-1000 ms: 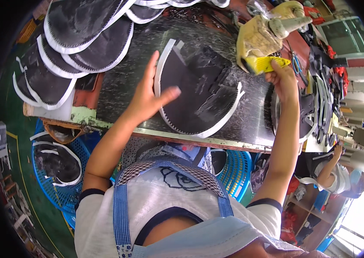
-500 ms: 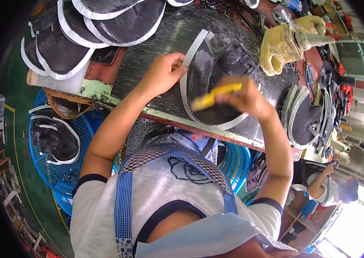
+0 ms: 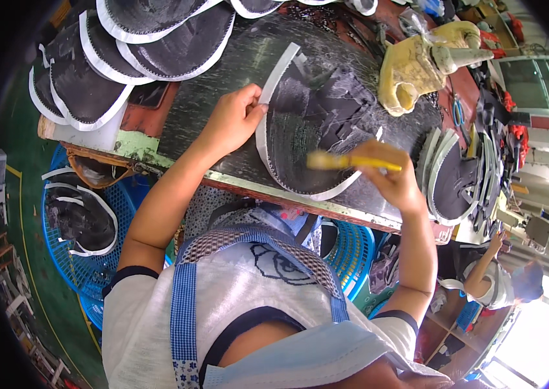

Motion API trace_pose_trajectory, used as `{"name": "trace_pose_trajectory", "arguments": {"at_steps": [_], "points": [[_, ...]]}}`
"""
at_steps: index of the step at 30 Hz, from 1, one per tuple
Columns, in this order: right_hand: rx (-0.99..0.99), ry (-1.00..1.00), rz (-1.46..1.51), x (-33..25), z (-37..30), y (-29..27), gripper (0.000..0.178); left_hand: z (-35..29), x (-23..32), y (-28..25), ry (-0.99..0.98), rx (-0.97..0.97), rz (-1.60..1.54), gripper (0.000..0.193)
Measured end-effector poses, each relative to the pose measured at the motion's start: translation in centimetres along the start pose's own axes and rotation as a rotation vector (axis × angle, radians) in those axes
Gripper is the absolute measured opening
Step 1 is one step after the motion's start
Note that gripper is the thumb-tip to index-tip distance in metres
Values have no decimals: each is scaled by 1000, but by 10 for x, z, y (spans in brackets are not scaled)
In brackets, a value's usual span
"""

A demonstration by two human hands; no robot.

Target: Apply adhesive to the edges of shoe upper components using a brush and a spreader tool.

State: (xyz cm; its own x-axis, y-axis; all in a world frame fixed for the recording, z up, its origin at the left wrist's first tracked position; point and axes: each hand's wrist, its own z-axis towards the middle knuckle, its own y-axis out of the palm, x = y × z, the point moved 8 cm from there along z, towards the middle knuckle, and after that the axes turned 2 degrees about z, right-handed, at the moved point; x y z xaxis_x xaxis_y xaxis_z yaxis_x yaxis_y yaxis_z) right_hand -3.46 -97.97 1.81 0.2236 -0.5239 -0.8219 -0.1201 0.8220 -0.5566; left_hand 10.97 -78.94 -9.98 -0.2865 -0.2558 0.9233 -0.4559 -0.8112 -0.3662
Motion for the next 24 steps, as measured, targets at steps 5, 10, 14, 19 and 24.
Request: {"name": "trace_pose_trajectory", "arguments": {"at_steps": [5,10,14,19,24], "points": [[-65,136,-87,24,5,0,13,1,9,-3,-18,0,-1,13],[486,65,-245,46,29,-33,12,6,-2,12,-123,-118,-197,15],[563,-146,-556,37,41,-39,9,9,0,15,-132,-121,-200,14],[433,35,-324,58,31,-21,9,-2,-2,-4,-72,-71,43,7],[706,70,-559,68,8,-87,23,-19,10,-11,-78,136,112,19]]}}
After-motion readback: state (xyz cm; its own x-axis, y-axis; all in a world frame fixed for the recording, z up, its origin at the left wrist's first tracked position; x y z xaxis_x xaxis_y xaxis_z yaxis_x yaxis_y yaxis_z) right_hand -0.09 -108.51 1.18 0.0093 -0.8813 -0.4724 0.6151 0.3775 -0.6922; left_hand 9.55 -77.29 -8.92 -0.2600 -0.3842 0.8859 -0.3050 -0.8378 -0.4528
